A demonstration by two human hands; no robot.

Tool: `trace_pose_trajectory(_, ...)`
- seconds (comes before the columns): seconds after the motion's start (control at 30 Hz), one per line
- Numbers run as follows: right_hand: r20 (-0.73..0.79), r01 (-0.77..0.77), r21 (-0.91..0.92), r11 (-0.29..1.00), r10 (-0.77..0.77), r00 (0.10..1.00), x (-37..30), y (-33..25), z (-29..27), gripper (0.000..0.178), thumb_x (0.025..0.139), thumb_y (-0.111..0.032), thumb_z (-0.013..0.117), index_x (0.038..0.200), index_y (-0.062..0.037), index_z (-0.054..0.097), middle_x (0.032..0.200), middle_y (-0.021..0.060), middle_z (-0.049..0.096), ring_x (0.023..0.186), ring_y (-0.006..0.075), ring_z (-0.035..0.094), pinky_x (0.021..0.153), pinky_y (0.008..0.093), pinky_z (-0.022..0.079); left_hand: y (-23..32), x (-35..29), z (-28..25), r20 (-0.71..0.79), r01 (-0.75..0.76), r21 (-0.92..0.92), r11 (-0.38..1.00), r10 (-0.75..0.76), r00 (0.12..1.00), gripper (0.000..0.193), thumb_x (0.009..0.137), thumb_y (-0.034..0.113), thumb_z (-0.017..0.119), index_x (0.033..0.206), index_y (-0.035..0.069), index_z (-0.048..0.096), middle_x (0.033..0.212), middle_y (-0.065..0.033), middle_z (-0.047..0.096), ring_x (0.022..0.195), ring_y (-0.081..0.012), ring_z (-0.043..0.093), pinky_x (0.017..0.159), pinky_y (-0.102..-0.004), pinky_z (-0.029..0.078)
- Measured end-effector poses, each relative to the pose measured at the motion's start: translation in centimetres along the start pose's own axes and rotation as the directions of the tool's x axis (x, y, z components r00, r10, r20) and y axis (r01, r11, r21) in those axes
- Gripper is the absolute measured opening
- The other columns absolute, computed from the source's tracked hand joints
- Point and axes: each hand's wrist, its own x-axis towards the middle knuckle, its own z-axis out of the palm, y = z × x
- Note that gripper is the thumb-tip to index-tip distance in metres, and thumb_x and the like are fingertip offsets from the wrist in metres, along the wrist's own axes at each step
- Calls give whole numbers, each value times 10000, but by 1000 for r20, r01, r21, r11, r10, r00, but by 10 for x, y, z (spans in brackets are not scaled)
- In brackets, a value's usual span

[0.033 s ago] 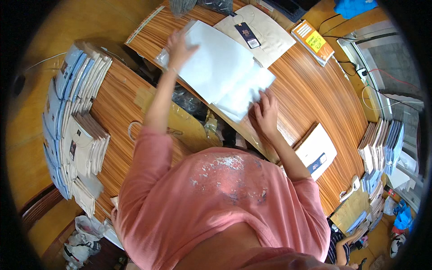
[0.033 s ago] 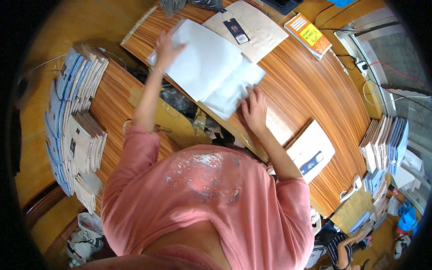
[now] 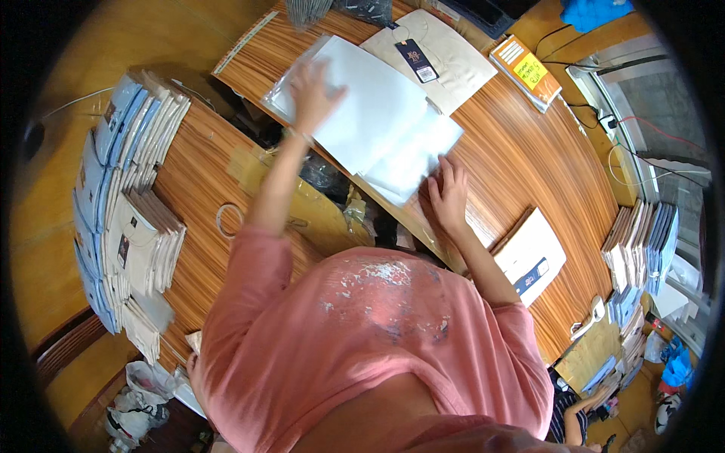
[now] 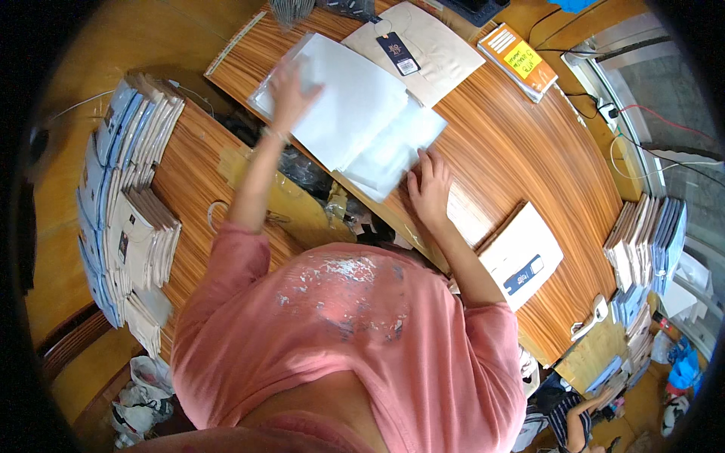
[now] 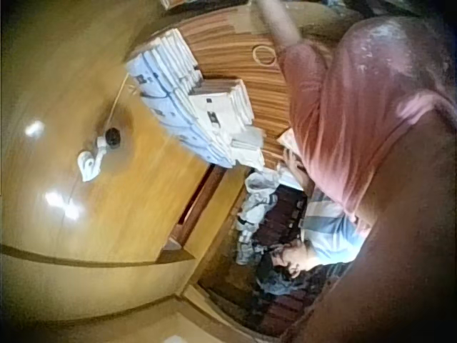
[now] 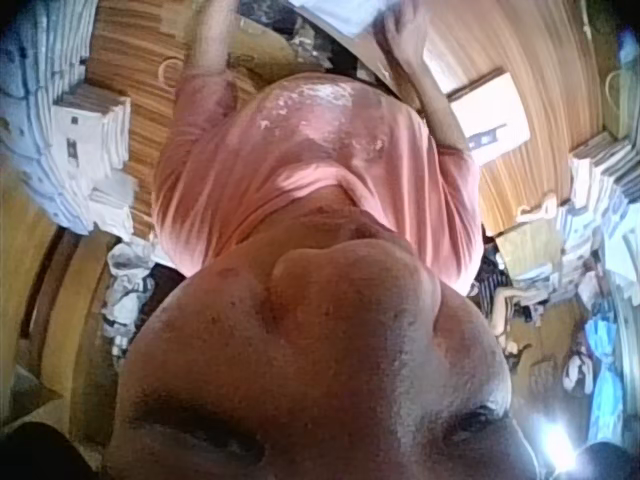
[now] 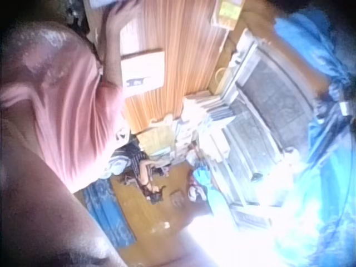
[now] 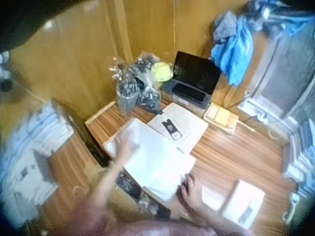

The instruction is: The person prepares a shirt for packing by checking a document, buttoning the collar, folding the garment around a card insert, and placing it into a clear plastic bag.

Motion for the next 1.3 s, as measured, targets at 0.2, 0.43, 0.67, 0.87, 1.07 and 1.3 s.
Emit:
trace_pose_trajectory(0.2, 46, 116, -349, 930, -107, 993, -21, 1, 16, 538, 855, -305, 522, 1320, -72, 387, 1313, 193, 376, 1252, 351, 300, 1035, 540, 184, 92, -86, 20, 364, -248, 80, 965, 204, 909, 536, 831, 281, 563, 1329, 189, 386, 1408, -120, 276, 1338, -341, 181, 1011, -655, 144)
trace_pose_trajectory(0.43, -144, 101, 38, 994, -95, 985, -24, 15, 21, 547, 854, -256, 549, 1309, -15, 362, 1291, 204, 391, 1214, 354, 347, 1038, 481, 219, 141, -128, 39, 355, -354, -27, 935, 340, 871, 467, 873, 327, 507, 1312, 185, 432, 1399, -116, 308, 1325, -336, 219, 1060, -541, 186)
trace_pose_trajectory(0.67, -139, -39, 582, 813, 147, 979, -39, 31, -5, 370, 837, -47, 561, 1190, 5, 461, 1109, 150, 450, 1088, 264, 452, 940, 337, 383, 142, -140, 61, 316, -317, 44, 947, 287, 904, 452, 876, 306, 507, 1311, 207, 436, 1402, -120, 314, 1326, -338, 226, 1049, -527, 208)
trace_pose_trajectory(0.87, 123, -222, 710, 668, 193, 973, -95, 25, -72, 304, 866, -75, 563, 1161, -23, 508, 1093, 111, 538, 1037, 206, 544, 874, 302, 441, 133, -122, 68, 299, -292, 70, 954, 259, 918, 440, 874, 328, 514, 1294, 209, 463, 1397, -104, 331, 1323, -336, 233, 1050, -515, 216)
trace_pose_trajectory(1.07, 26, -93, 415, 905, 90, 996, -128, 66, -157, 271, 879, -88, 505, 1131, 6, 536, 1084, 91, 589, 1003, 202, 559, 877, 307, 427, 121, -127, 66, 300, -311, 63, 948, 280, 912, 532, 871, 397, 511, 1340, 168, 409, 1420, -136, 292, 1340, -329, 210, 1074, -515, 175)
trace_pose_trajectory(1.3, -599, -205, 130, 970, 242, 763, -188, 263, -272, 302, 879, -98, 542, 1119, 84, 542, 1115, 211, 571, 1017, 279, 545, 907, 361, 431, 204, -160, 0, -6, 72, -141, 987, -74, 997, 737, 862, 373, 554, 1429, 112, 162, 1456, -200, 166, 1351, -371, 149, 1093, -502, 139)
